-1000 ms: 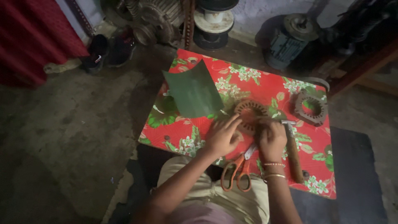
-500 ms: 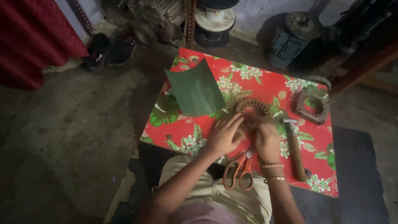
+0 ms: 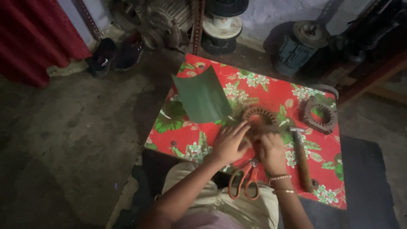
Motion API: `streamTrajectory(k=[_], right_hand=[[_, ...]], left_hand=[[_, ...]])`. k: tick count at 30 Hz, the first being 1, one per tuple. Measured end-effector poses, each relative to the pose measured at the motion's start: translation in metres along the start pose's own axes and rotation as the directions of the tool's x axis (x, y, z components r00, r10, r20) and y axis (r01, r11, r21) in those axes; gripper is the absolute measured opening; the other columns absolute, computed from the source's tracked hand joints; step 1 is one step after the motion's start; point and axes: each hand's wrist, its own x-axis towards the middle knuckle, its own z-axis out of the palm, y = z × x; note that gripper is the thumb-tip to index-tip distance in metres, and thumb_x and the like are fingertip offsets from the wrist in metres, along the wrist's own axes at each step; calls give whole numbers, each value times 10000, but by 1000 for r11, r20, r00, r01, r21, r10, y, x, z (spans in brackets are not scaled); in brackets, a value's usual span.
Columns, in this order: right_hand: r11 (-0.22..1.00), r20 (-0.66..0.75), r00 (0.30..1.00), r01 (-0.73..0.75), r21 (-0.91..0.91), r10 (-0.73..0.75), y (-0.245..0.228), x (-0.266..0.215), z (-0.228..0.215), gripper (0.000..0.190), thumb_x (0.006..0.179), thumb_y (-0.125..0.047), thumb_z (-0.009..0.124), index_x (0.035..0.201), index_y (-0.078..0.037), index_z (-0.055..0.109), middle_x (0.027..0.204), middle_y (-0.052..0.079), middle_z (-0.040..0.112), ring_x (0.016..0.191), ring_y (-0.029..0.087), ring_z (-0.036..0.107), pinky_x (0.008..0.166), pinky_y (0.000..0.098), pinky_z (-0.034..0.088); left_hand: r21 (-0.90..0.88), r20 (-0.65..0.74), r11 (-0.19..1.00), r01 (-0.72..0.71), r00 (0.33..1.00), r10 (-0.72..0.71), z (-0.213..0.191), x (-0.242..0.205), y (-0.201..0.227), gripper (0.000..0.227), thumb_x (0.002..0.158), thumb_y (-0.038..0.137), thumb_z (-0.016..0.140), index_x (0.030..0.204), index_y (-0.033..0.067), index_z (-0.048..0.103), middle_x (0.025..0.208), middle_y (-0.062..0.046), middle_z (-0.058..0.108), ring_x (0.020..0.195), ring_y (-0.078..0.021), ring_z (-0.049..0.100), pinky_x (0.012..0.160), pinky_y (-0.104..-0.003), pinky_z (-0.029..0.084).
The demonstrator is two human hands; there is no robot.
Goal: The person inserts insulation material into the slots of a motor stator by hand and cuts a strip of insulation material using scissors.
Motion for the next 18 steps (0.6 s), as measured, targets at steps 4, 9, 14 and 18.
streamTrajectory(k=[4,9,14,18], right_hand=[[982,-46,990,-139,-128,134,12,0,4,218,788,0,613,977,-90,674,915,136,607,917,372,551,828,489,425],[987,27,998,-45,-151,49,17,-6,12,246,750,-22,624,990,-65,656,943,154,606,924,375,545,823,483,423],[970,-81,974,-219,-108,211,23,-1,10,234,822,-19,629,1038,-95,680,964,140,614,954,370,550,860,483,433],[984,-44,994,-105,-141,100,18,-2,9,239,803,-60,639,1041,-56,663,998,152,625,967,374,557,851,476,440]], left_hand=[[-18,71,999,44,997,-43,-3,0,1,672,840,270,707,1449,63,516,1556,-127,501,1322,-347,531,1102,-518,381],[-22,-1,1000,14,1000,-14,-2,2,3,662,840,294,725,1435,74,533,1519,-122,521,1348,-345,528,1129,-503,387],[-1,19,1000,26,999,-26,-1,1,2,630,852,296,723,1417,84,544,1519,-116,529,1328,-343,534,1127,-497,395],[2,27,1000,13,1000,-13,0,2,1,627,856,288,719,1418,76,540,1532,-129,510,1334,-347,532,1119,-506,392]])
